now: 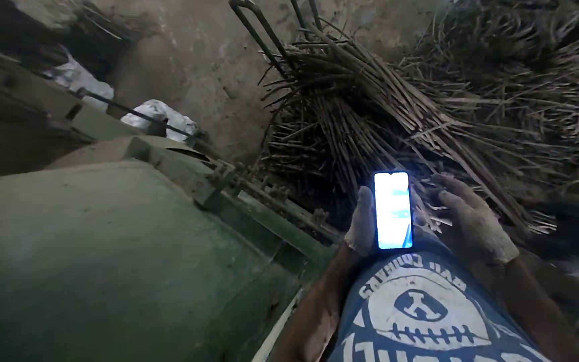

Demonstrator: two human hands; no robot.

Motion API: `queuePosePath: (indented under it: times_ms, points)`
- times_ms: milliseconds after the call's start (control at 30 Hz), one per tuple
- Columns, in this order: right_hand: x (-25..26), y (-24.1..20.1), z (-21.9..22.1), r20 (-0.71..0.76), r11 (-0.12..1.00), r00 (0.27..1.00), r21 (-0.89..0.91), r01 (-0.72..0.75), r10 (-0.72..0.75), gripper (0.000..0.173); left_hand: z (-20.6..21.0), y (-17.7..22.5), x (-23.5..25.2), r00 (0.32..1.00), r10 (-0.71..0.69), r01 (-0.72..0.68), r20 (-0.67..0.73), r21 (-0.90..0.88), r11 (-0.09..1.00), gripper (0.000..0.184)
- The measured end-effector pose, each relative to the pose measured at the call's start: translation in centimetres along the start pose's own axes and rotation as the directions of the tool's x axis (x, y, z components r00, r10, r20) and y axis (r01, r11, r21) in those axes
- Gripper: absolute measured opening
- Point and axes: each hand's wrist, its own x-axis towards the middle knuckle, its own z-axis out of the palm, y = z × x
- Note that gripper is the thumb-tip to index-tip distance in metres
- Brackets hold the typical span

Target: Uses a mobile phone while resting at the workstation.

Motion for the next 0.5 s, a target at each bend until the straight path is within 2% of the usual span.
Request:
queuePosePath:
  times_ms: [67, 200, 300, 500]
  points:
    - [-0.5, -2.0, 1.2, 0.048, 0.995, 0.997, -0.082, 0.056, -0.052, 0.047, 0.5, 0.0, -0.1, 0.999, 0.015, -0.014, -0.033, 0.037, 0.999, 0.090]
    - [-1.1, -5.0, 3.9, 0.063, 0.988, 0.997, -0.145, 0.058, -0.050, 0.052, 0.4, 0.0, -0.3, 0.996, -0.023, 0.031, -0.087, 0.086, 0.996, 0.091]
    - [-1.0, -5.4, 4.8, 0.025, 0.949, 0.997, -0.305, 0.076, -0.072, 0.054, 0.8, 0.1, -0.7, 0.986, -0.010, 0.049, -0.167, 0.231, 0.972, 0.085]
    - [-0.8, -5.2, 5.5, -0.012, 0.898, 0.998, -0.437, 0.053, -0.064, 0.065, 1.2, 0.4, -0.7, 0.971, -0.030, 0.133, -0.238, 0.428, 0.894, 0.074]
